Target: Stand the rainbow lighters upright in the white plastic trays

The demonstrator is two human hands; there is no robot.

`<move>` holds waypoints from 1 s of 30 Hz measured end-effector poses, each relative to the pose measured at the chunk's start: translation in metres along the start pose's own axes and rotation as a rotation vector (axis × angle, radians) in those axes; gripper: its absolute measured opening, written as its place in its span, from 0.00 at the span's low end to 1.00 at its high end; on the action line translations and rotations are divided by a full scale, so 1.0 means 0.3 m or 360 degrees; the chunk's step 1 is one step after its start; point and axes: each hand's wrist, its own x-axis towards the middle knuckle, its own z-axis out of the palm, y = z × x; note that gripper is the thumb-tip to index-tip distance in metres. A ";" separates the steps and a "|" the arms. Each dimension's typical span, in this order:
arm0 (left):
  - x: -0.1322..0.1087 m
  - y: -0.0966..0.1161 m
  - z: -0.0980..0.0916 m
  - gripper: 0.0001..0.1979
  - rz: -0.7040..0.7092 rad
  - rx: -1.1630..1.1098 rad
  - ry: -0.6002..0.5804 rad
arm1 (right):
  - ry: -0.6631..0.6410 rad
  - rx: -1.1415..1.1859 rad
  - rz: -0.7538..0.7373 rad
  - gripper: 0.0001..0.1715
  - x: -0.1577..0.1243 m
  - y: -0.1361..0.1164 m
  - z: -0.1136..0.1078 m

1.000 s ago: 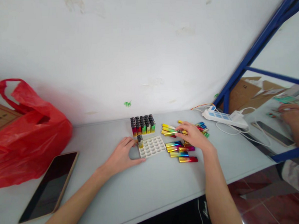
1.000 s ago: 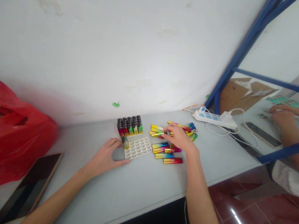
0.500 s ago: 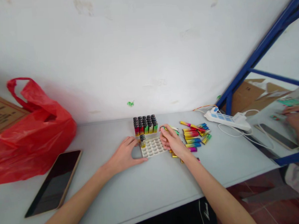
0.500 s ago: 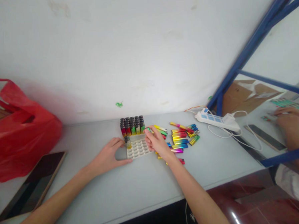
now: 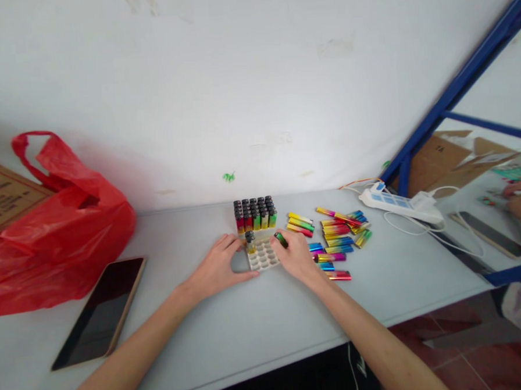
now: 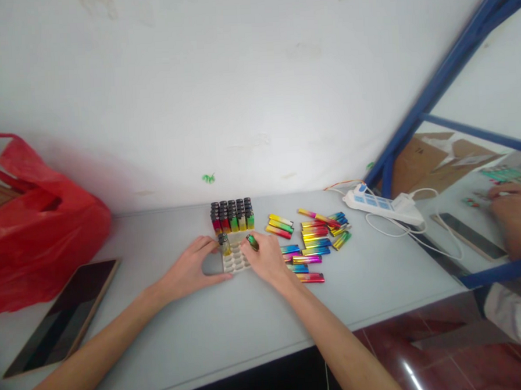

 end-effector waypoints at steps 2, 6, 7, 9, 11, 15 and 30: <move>0.000 -0.001 0.000 0.28 -0.0001 0.0004 0.0002 | 0.0034 -0.0004 -0.0012 0.21 0.001 -0.001 -0.002; -0.001 -0.004 0.004 0.28 -0.0010 0.0029 -0.0012 | 0.0073 0.0018 -0.0036 0.27 0.000 -0.021 -0.013; -0.001 -0.004 0.005 0.28 -0.0008 0.0034 -0.0012 | 0.0072 0.0019 -0.0042 0.29 -0.001 -0.026 -0.016; -0.001 -0.005 0.006 0.28 -0.0002 0.0039 -0.0009 | 0.0063 0.0005 -0.0056 0.30 -0.002 -0.031 -0.018; -0.002 -0.004 0.006 0.28 0.0003 0.0036 -0.0002 | 0.0049 -0.0026 -0.0064 0.29 -0.004 -0.028 -0.016; -0.001 -0.003 0.005 0.28 0.0008 0.0023 0.0005 | 0.0026 -0.0087 -0.0066 0.20 -0.007 -0.010 -0.004; 0.000 -0.001 0.002 0.28 -0.0001 0.0018 0.0013 | -0.0195 -0.0024 -0.0379 0.24 -0.003 -0.025 -0.037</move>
